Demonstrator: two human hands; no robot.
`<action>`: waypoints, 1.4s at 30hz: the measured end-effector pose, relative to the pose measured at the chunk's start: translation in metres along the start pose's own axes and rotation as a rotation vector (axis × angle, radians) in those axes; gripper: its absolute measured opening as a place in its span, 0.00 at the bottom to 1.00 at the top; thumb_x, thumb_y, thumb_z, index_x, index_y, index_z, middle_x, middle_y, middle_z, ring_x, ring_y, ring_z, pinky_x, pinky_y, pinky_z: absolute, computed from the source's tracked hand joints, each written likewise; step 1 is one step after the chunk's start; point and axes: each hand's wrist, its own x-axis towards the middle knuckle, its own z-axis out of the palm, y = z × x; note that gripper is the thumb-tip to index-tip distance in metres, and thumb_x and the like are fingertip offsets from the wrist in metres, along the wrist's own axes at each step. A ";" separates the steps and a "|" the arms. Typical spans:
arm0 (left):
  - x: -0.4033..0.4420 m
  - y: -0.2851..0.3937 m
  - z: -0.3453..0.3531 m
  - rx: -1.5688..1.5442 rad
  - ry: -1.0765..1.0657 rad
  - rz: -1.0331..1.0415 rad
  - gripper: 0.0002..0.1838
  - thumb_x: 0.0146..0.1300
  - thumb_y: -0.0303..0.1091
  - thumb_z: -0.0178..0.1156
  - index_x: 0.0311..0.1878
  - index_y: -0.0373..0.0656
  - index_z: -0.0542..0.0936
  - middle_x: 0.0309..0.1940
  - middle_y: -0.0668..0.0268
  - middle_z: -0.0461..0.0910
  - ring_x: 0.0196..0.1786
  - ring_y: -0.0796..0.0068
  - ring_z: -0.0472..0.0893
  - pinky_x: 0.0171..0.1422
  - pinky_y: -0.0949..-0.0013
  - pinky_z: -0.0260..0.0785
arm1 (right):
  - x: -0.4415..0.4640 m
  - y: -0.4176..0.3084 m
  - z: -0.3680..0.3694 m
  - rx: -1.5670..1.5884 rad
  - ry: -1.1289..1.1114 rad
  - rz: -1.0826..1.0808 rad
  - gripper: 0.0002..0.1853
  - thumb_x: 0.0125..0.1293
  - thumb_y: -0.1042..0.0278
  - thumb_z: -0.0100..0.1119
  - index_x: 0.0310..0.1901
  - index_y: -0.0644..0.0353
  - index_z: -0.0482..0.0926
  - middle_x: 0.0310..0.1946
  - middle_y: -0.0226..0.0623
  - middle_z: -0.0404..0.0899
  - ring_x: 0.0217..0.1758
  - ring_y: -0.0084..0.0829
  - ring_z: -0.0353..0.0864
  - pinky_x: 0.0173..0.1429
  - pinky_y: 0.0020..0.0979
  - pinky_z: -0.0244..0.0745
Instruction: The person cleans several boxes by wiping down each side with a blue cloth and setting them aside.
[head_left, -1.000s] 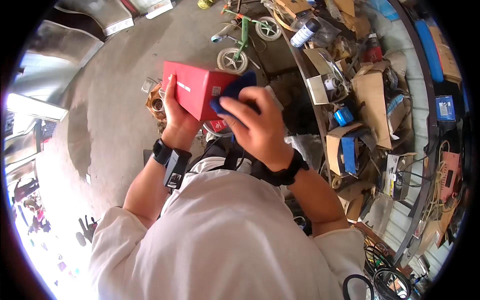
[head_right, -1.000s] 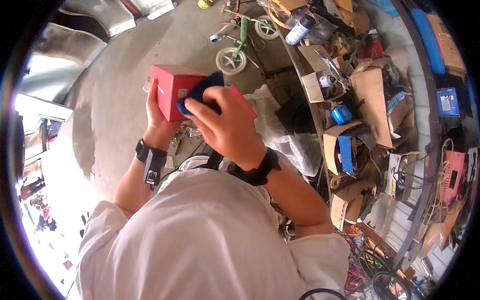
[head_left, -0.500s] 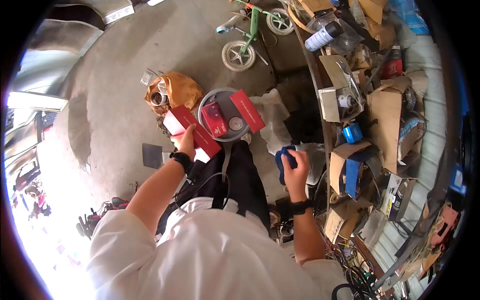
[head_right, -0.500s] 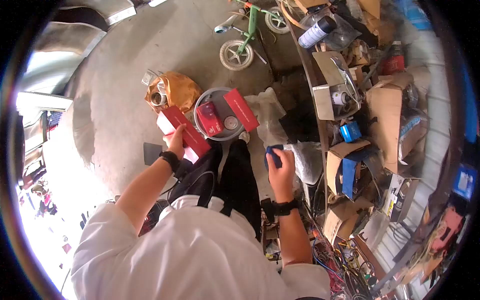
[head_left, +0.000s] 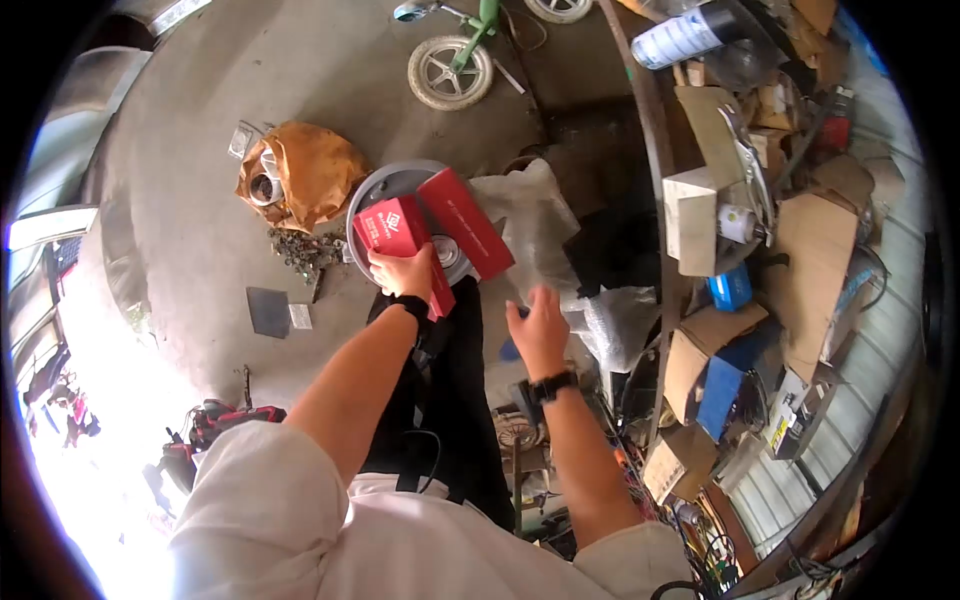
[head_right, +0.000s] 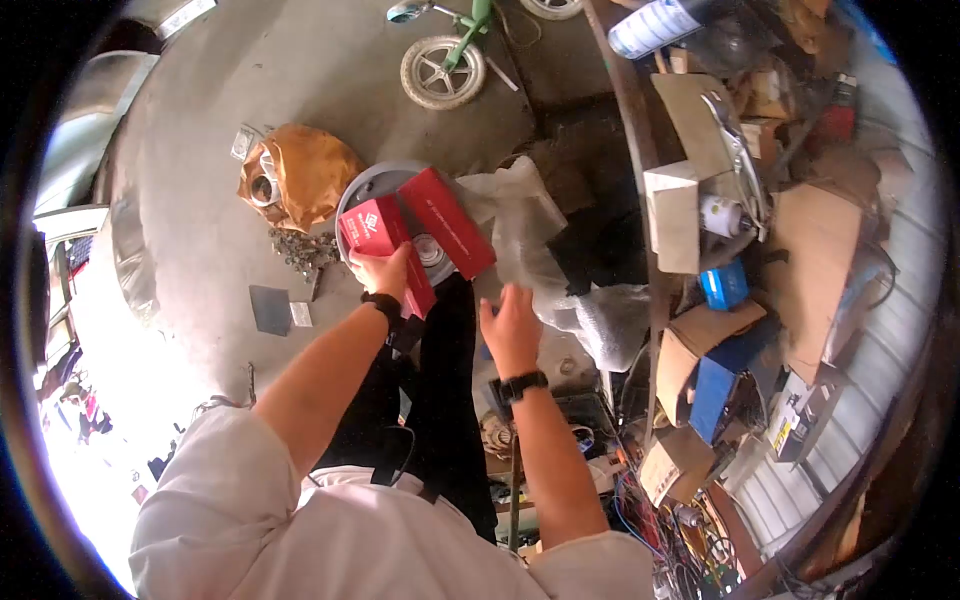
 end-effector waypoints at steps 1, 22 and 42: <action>0.001 -0.002 0.005 0.019 0.005 0.017 0.61 0.36 0.51 0.77 0.70 0.39 0.52 0.60 0.48 0.64 0.67 0.49 0.64 0.67 0.45 0.60 | 0.020 -0.008 0.006 -0.060 0.009 -0.062 0.33 0.56 0.52 0.70 0.56 0.66 0.71 0.46 0.48 0.75 0.35 0.47 0.82 0.38 0.40 0.79; -0.034 0.016 0.051 -0.079 -0.014 0.210 0.53 0.39 0.44 0.74 0.67 0.35 0.56 0.58 0.45 0.67 0.65 0.43 0.64 0.69 0.47 0.59 | 0.098 0.009 0.030 0.053 -0.274 0.318 0.41 0.43 0.46 0.74 0.50 0.70 0.68 0.42 0.56 0.82 0.46 0.54 0.83 0.50 0.46 0.78; -0.051 0.049 -0.062 -0.475 -1.362 0.287 0.46 0.57 0.48 0.70 0.71 0.35 0.58 0.66 0.52 0.67 0.69 0.58 0.67 0.72 0.58 0.59 | 0.015 -0.010 -0.079 0.870 -0.426 0.440 0.37 0.50 0.57 0.76 0.54 0.73 0.69 0.47 0.44 0.79 0.49 0.33 0.81 0.52 0.33 0.76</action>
